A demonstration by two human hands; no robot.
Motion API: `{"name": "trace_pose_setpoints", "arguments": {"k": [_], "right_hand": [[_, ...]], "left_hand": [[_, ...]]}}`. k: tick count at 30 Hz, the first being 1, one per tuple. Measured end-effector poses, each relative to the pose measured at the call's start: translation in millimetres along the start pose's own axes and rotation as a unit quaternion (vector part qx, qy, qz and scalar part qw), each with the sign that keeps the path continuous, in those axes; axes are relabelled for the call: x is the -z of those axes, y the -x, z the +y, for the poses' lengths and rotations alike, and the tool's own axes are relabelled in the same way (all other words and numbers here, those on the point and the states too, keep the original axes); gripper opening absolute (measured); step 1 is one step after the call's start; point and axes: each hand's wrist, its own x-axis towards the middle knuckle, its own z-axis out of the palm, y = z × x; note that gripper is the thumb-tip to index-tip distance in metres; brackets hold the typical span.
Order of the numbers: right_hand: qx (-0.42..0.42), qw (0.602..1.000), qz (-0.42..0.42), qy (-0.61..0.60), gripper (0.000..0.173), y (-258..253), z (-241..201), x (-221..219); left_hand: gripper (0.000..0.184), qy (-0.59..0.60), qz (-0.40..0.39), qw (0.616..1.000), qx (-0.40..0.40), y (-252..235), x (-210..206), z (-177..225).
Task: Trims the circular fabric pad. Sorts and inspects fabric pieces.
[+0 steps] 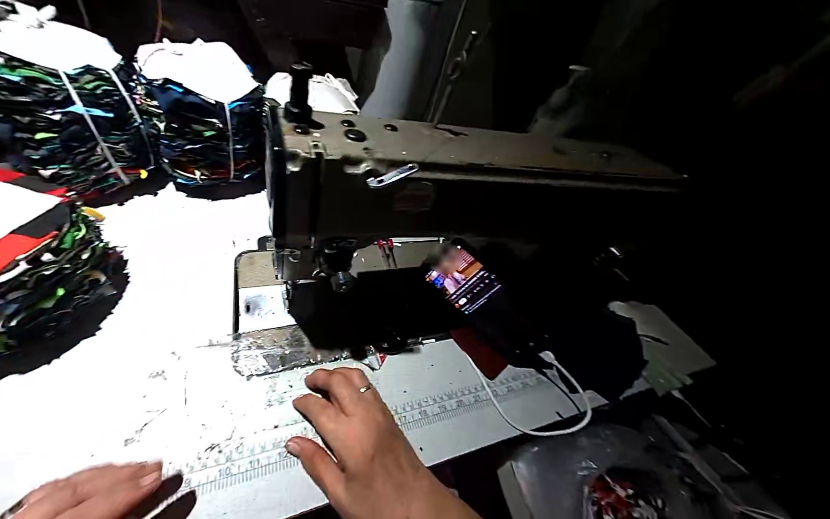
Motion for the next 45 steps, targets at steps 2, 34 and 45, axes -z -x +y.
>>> {"name": "trace_pose_setpoints", "arguments": {"k": [2,34,45], "right_hand": [[0.000,1.000,-0.001,-0.009,0.033,-1,1,0],[-0.007,0.999,-0.014,-0.036,0.027,-2,2,0],[-0.002,0.998,-0.062,-0.025,0.030,-4,0,8]], "left_hand": [[0.027,-0.033,0.021,0.999,-0.028,-16,-20,-11],[0.021,-0.215,0.155,0.964,-0.037,-25,-22,-5],[0.018,-0.367,0.341,0.865,-0.032,-70,89,-15]]}}
